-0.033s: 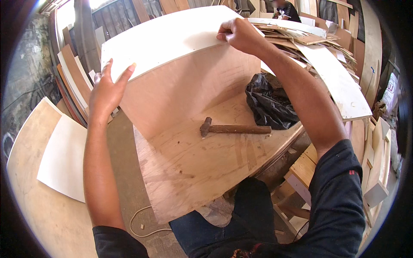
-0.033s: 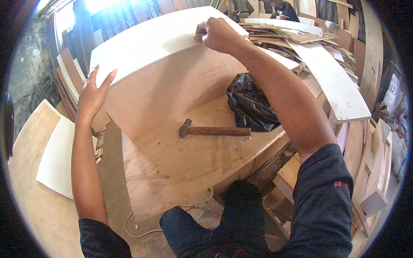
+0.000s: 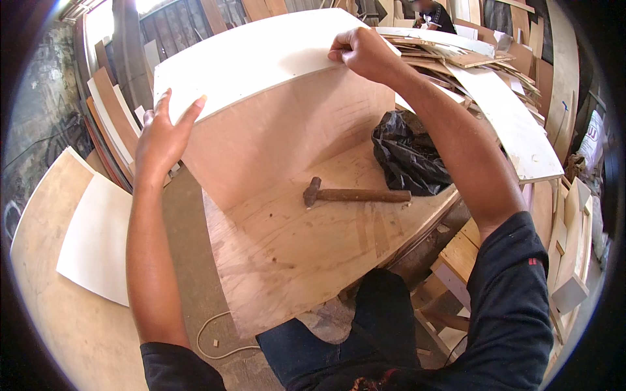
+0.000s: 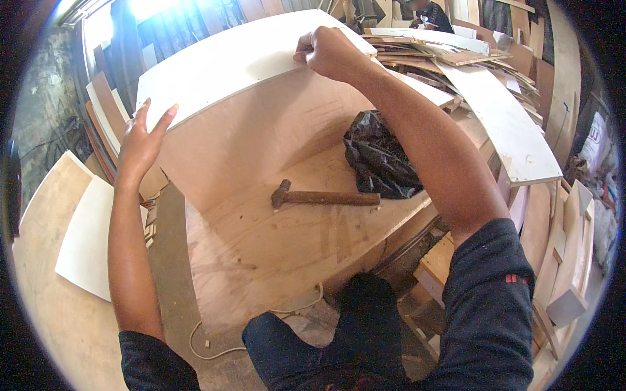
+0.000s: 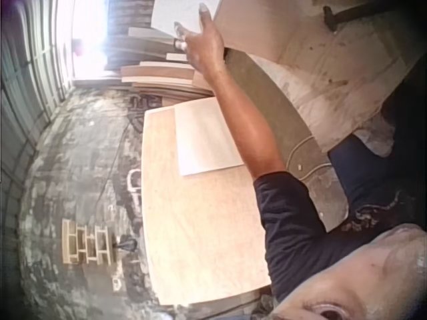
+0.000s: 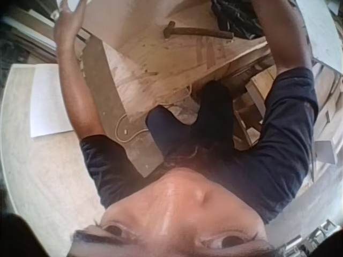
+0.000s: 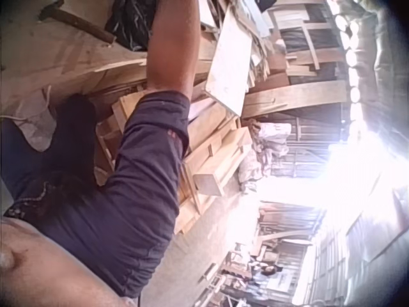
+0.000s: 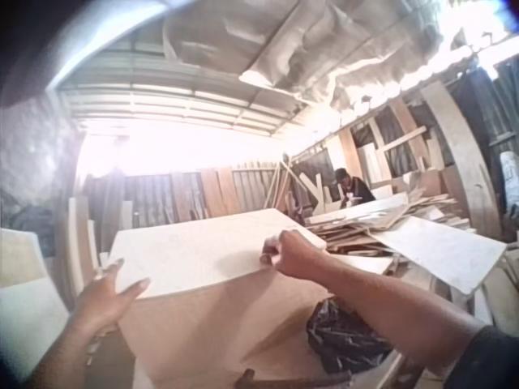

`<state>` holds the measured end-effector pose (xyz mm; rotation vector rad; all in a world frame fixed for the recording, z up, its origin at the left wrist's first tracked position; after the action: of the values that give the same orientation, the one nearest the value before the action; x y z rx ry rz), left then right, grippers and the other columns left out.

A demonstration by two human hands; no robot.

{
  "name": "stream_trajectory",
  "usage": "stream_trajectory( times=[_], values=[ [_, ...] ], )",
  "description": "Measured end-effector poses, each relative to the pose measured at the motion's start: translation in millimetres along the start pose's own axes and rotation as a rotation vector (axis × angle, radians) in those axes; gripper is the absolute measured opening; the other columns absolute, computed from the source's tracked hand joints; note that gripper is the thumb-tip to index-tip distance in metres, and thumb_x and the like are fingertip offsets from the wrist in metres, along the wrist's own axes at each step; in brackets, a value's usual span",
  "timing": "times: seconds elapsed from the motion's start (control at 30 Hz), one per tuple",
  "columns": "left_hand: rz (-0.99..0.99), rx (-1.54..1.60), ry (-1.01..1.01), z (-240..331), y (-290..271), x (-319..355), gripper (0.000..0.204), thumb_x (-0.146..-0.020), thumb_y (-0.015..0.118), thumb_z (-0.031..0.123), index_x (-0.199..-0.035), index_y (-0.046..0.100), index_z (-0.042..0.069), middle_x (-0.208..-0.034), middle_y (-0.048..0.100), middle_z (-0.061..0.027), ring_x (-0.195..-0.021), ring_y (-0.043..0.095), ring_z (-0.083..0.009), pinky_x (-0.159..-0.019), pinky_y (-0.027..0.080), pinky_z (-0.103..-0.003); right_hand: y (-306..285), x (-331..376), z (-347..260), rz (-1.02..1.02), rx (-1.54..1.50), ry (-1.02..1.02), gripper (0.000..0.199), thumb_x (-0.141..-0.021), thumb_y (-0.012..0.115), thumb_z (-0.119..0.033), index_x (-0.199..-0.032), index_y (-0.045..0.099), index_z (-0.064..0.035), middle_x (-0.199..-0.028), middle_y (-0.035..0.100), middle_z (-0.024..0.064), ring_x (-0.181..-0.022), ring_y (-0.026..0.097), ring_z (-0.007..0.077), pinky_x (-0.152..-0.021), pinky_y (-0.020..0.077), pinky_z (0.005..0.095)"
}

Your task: The person assembles a small wooden structure by aligning plywood panels and hammering small nails into the edges.

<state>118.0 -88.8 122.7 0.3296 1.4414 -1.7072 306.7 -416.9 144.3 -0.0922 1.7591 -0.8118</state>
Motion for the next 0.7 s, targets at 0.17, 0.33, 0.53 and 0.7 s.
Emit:
stream_trajectory(
  times=[0.17, 0.33, 0.53, 0.7],
  values=[
    [0.168, -0.181, 0.058, 23.3, -24.6, 9.8, 0.092, -0.088, 0.067, 0.072, -0.154, 0.054, 0.009, -0.153, 0.051, -0.0309, -0.148, 0.045, -0.0413, -0.120, 0.037, -0.050, -12.5, 12.9, -12.5, 0.163, -0.122, 0.103, 0.011, -0.093, 0.070, -0.002, -0.100, 0.078, 0.0013, -0.089, 0.079, 0.0120, -0.080, 0.072, 0.0132, -0.076, 0.0584, 0.0309],
    [0.408, 0.265, 0.694, 119.8, -51.8, 38.9, 0.042, -0.084, 0.088, 0.025, -0.119, 0.078, 0.002, -0.120, 0.077, -0.0126, -0.112, 0.071, -0.0268, -0.100, 0.052, -0.040, -7.7, 28.7, -46.6, 0.119, -0.250, 0.111, 0.017, -0.092, 0.071, -0.001, -0.107, 0.077, 0.0002, -0.089, 0.079, 0.0120, -0.082, 0.073, 0.0144, -0.075, 0.0584, 0.0305],
    [-0.256, 0.737, 0.401, 171.9, 23.1, 39.4, 0.028, -0.084, 0.086, 0.012, -0.108, 0.080, -0.001, -0.094, 0.080, -0.0101, -0.084, 0.072, -0.0141, -0.077, 0.057, -0.030, 13.5, 57.3, -68.7, 0.176, -0.630, 0.340, 0.030, -0.090, 0.061, 0.007, -0.118, 0.065, -0.0014, -0.085, 0.073, 0.0199, -0.083, 0.075, 0.0272, -0.075, 0.0566, 0.0378],
    [-0.485, 0.893, 0.257, 179.5, 52.9, 33.8, 0.017, -0.084, 0.082, 0.003, -0.101, 0.081, -0.001, -0.090, 0.080, -0.0119, -0.080, 0.073, -0.0139, -0.068, 0.057, -0.028, 9.9, 76.2, -65.6, 0.164, -0.694, 0.610, 0.032, -0.092, 0.068, 0.004, -0.123, 0.063, -0.0033, -0.083, 0.071, 0.0179, -0.078, 0.073, 0.0276, -0.072, 0.0558, 0.0386]
  ],
)
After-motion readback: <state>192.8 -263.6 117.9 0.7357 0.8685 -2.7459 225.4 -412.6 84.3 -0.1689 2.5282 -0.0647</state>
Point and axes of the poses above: each hand's wrist, its own x-axis away from the middle knuckle, its own y-axis out of the palm, z = x × y, the point moved 10 cm from there along -x, towards the middle knuckle
